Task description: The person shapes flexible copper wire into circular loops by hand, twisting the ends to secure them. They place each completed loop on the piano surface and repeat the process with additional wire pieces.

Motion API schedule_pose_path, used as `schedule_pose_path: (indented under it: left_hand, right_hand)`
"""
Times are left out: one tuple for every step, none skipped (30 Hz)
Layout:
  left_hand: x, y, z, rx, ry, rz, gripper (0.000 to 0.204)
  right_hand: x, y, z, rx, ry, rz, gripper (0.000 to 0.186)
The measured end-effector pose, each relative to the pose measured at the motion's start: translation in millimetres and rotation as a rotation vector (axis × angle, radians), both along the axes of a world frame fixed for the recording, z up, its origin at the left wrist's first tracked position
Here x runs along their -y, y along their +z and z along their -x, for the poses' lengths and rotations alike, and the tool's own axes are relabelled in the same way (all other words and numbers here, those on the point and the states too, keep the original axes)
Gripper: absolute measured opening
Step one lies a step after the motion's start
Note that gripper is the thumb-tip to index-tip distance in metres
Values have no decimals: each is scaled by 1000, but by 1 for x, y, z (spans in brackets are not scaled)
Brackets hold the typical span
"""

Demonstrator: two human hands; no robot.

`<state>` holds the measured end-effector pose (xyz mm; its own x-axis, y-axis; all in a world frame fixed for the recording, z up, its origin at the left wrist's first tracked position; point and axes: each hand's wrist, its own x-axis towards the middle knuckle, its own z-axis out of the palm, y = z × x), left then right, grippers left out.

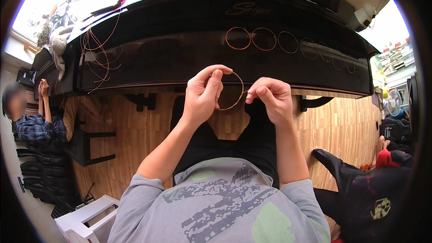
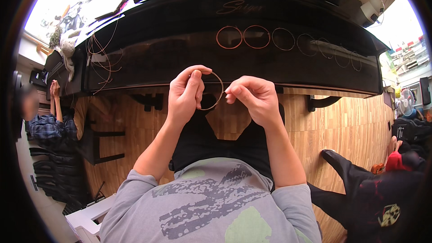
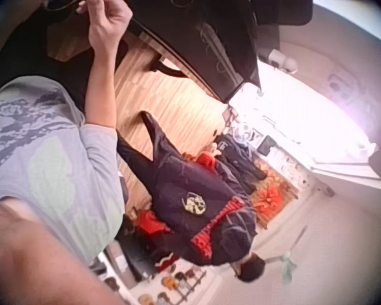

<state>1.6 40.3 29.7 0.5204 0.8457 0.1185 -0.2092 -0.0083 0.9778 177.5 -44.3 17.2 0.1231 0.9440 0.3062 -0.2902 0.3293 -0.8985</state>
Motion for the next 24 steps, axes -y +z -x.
schedule_pose_path:
  left_hand:
    - [3,1,-1,-15,-6,-19,25]
    - [5,3,-1,-31,-12,-38,25]
    - [7,4,-1,-47,-26,-57,24]
    - [8,5,-1,-64,-39,-75,24]
    - [9,5,-1,-80,-52,-94,23]
    - [10,4,-1,-108,-59,-116,22]
    - [11,4,-2,-112,-65,-118,22]
    - [12,4,-2,-115,-72,-120,22]
    - [12,4,-3,-117,-79,-121,21]
    - [12,2,-3,-120,-61,-116,21]
    - [13,1,-3,-118,-58,-117,21]
    - [13,0,-4,-116,-54,-120,21]
    - [13,0,-4,-114,-49,-122,21]
    - [13,0,-4,-119,-42,-129,21]
    - [14,1,-4,-123,-35,-136,20]
    - [14,2,-4,-128,-27,-143,20]
    - [14,2,-4,-143,-19,-159,20]
    - [15,3,-3,-157,-11,-174,20]
    - [15,4,-3,-171,-3,-189,20]
    - [16,4,-3,-183,7,-192,20]
    - [17,5,-4,-195,17,-194,19]
    - [17,5,-5,-207,27,-197,19]
    - [17,5,-5,-221,33,-207,18]
    - [17,4,-6,-237,41,-219,18]
  right_hand:
    - [-2,-1,3,-9,-60,-9,16]
    - [-5,2,10,-8,-180,48,19]
    - [-6,3,12,-8,-186,97,20]
    - [-8,3,12,-8,-192,147,20]
    - [-9,4,12,-9,-197,197,21]
    - [-9,4,14,-56,-162,223,21]
    - [-10,4,16,-110,-132,256,21]
    - [-9,5,18,-163,-101,288,21]
    - [-9,5,21,-215,-72,322,21]
    - [-9,6,23,-298,-62,349,20]
    - [-10,6,24,-343,-55,355,20]
    - [-10,5,25,-389,-46,360,20]
    - [-11,5,26,-434,-37,365,20]
    - [-10,5,28,-474,-29,385,19]
    - [-9,6,29,-513,-21,406,19]
    - [-7,6,30,-552,-13,426,18]
    - [-7,8,32,-578,-38,425,17]
    - [-8,10,35,-602,-65,426,16]
    - [-8,11,36,-626,-91,427,16]
    - [-8,9,37,-587,-119,384,15]
    - [-9,4,37,-546,-147,341,14]
    - [-9,1,38,-506,-174,298,14]
    - [-9,-1,38,-372,-249,266,13]
    - [-8,-3,39,-240,-321,231,13]
